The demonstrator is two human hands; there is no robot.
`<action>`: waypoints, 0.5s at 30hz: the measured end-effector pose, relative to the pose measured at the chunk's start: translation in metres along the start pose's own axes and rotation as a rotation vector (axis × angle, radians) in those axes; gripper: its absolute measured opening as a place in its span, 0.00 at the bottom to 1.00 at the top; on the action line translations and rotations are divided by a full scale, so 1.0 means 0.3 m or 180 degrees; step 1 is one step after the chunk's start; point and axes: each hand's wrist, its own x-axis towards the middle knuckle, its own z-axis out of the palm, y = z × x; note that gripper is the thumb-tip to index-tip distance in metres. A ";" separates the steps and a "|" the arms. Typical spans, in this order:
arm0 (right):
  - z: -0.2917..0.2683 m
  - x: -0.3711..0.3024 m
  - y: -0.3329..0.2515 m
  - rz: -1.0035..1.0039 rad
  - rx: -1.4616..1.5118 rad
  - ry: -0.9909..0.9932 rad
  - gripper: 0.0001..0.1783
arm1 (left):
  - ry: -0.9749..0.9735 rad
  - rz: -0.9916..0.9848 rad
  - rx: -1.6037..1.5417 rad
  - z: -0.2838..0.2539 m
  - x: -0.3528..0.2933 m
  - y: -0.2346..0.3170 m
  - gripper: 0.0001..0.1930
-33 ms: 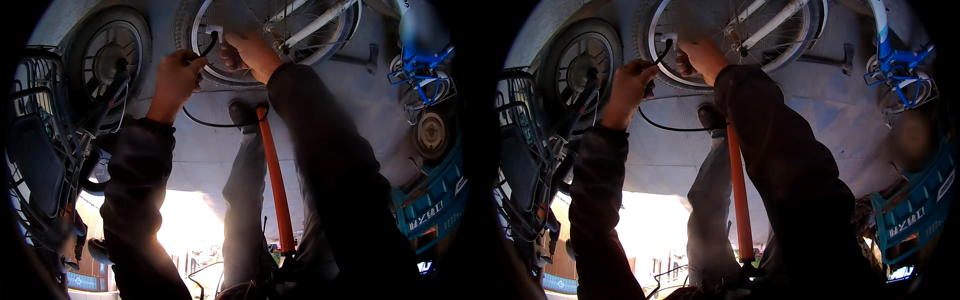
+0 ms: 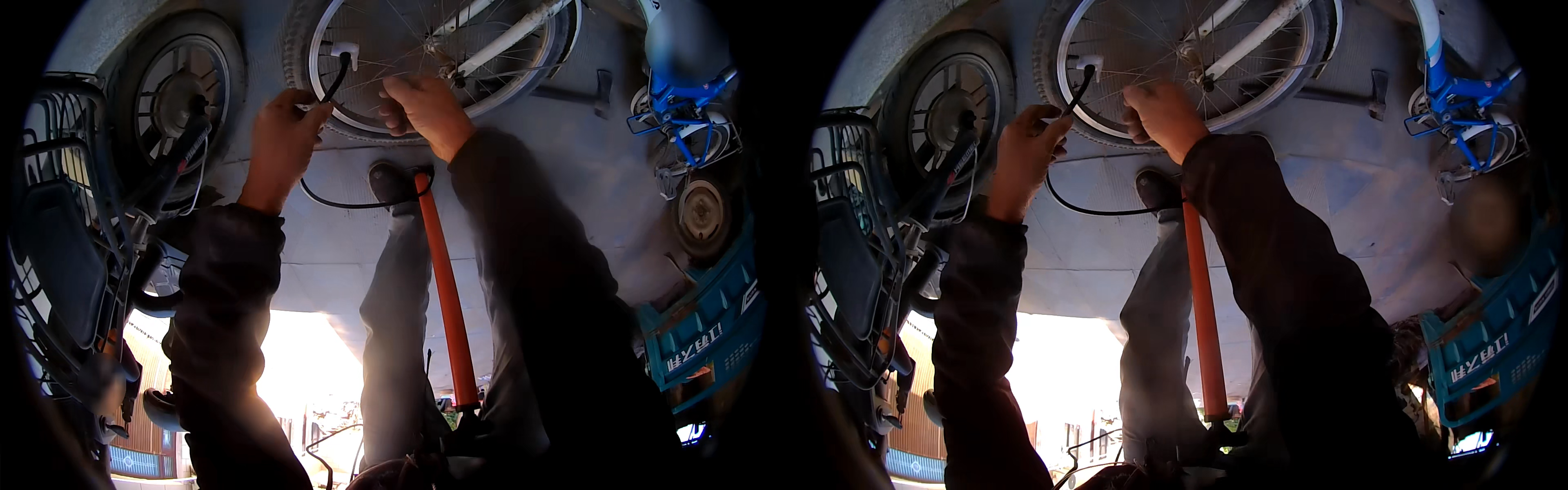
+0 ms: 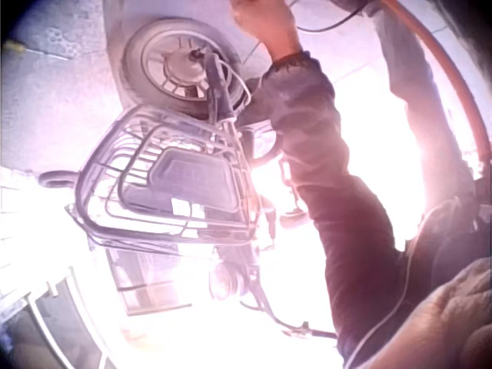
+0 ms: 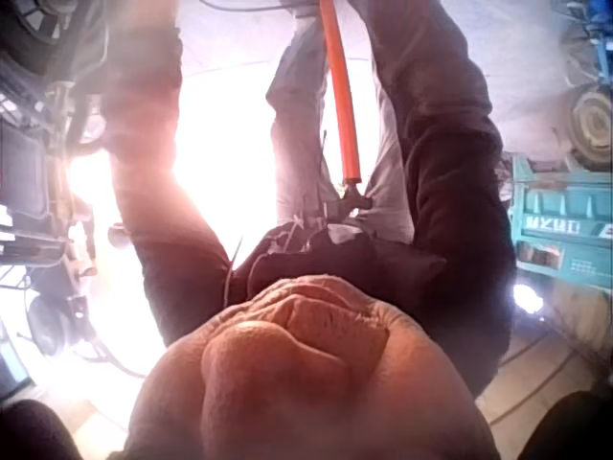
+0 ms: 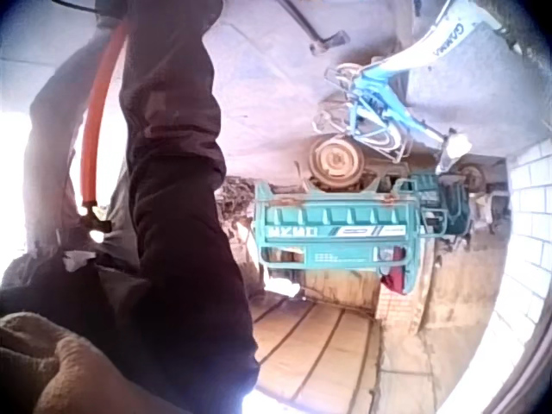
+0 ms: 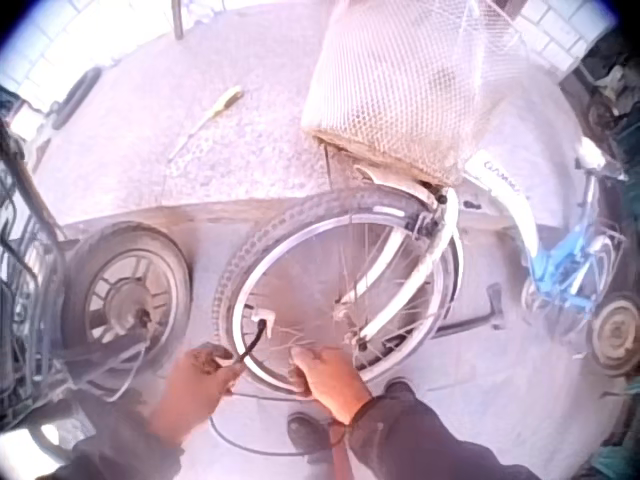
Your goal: The person uses a manual floor pump to inflate a bicycle tire. They attach the pump nozzle to the tire valve, pump air into the tire, and then remove the pump.
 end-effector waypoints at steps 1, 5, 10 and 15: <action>-0.049 -0.090 0.050 0.0051 -0.0337 0.0100 0.16 | 0.0275 0.0296 0.0332 0.000 -0.039 -0.021 0.16; -0.131 -0.593 0.141 0.0070 -0.1948 0.0202 0.18 | 0.0869 0.0913 0.0512 0.032 -0.210 -0.130 0.17; -0.145 -1.210 0.290 0.0813 -0.1769 0.0135 0.34 | 0.0770 0.0425 -0.0083 0.117 -0.480 -0.128 0.17; -0.133 -1.455 0.290 0.1084 -0.1137 -0.0181 0.25 | 0.0304 -0.0096 -0.0317 0.210 -0.711 -0.078 0.15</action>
